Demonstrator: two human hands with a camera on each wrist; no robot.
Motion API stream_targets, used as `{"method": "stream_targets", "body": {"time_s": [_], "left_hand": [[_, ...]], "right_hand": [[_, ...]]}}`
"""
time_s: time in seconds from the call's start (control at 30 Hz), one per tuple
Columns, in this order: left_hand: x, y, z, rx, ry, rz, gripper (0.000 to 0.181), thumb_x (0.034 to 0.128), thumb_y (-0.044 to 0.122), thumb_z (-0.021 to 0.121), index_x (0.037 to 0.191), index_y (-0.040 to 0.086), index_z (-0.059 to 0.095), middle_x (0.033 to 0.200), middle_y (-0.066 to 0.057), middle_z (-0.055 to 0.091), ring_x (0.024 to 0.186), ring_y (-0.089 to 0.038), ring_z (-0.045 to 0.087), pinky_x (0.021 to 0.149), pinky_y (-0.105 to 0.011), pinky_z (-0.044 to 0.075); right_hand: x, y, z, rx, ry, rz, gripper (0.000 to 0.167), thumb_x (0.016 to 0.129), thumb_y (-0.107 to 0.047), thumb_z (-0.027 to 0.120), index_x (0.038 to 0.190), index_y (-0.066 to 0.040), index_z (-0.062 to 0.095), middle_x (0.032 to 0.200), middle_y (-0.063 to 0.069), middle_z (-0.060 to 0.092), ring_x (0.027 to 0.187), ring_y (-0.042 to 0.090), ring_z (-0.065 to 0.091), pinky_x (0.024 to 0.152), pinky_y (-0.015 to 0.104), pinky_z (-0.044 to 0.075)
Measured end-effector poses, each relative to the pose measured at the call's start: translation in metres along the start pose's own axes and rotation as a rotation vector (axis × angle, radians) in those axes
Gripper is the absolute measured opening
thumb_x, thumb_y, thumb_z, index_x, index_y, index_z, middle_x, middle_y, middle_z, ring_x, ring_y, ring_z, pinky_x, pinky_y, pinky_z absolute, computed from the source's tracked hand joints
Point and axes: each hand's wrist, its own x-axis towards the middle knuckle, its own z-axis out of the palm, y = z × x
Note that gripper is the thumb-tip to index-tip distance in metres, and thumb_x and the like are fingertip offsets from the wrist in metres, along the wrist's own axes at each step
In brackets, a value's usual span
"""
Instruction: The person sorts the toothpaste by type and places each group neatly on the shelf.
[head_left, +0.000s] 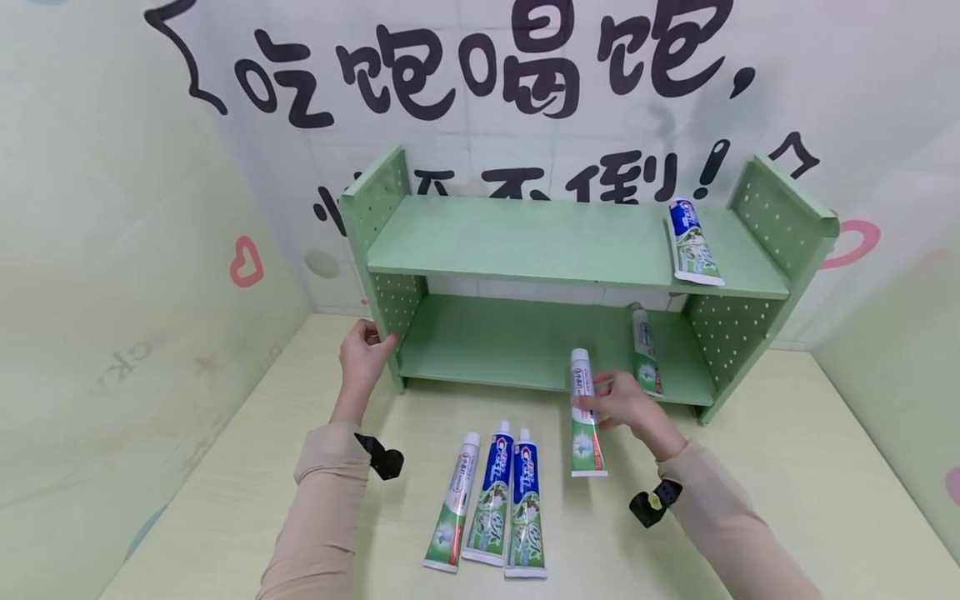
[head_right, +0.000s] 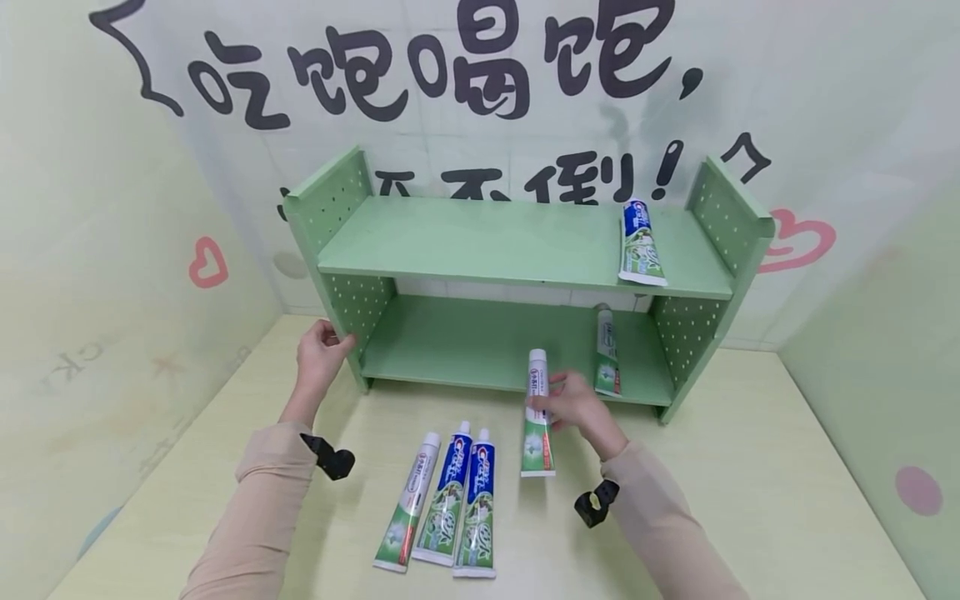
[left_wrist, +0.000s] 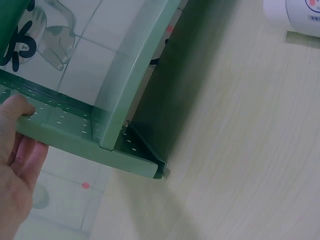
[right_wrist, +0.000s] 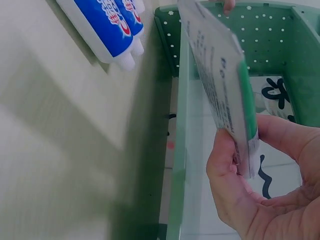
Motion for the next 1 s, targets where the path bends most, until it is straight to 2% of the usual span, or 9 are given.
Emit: {"method": "stream_targets", "body": {"time_s": [0.33,0.6,0.8,1.0], "left_hand": [[-0.001,0.001,-0.001,-0.016,-0.005,-0.015,0.031,0.0841,0.016,0.058,0.109,-0.001,0.050,0.107,-0.018,0.059,0.102,-0.028,0.058,0.085,-0.034,0.051],[0.000,0.000,0.000,-0.005,0.011,-0.012,0.029,0.0840,0.016,0.059,0.107,0.000,0.051,0.105,-0.017,0.060,0.099,-0.026,0.059,0.081,-0.031,0.052],[-0.001,0.000,0.000,-0.002,0.018,-0.011,0.028,0.0833,0.016,0.059,0.105,0.000,0.051,0.104,-0.017,0.060,0.097,-0.025,0.059,0.079,-0.029,0.052],[-0.002,0.000,-0.001,-0.021,0.015,-0.003,0.030,0.0827,0.016,0.060,0.106,0.000,0.051,0.105,-0.017,0.060,0.099,-0.027,0.059,0.082,-0.033,0.052]], "right_hand": [[0.016,-0.010,-0.011,-0.009,0.010,-0.005,0.063,0.084,-0.016,0.062,0.131,0.010,0.029,0.105,0.023,0.051,0.071,0.017,0.061,0.070,0.035,0.056],[0.031,-0.018,-0.017,-0.023,0.005,-0.024,0.068,0.085,-0.017,0.062,0.134,0.012,0.026,0.113,0.028,0.048,0.080,0.022,0.061,0.071,0.032,0.057],[0.046,-0.022,-0.023,-0.025,0.017,-0.046,0.069,0.086,-0.019,0.061,0.135,0.013,0.024,0.122,0.033,0.046,0.090,0.033,0.063,0.076,0.034,0.056],[0.059,-0.026,-0.028,0.004,0.049,-0.039,0.065,0.087,-0.021,0.059,0.135,0.009,0.027,0.125,0.029,0.046,0.095,0.031,0.060,0.080,0.035,0.054]]}}
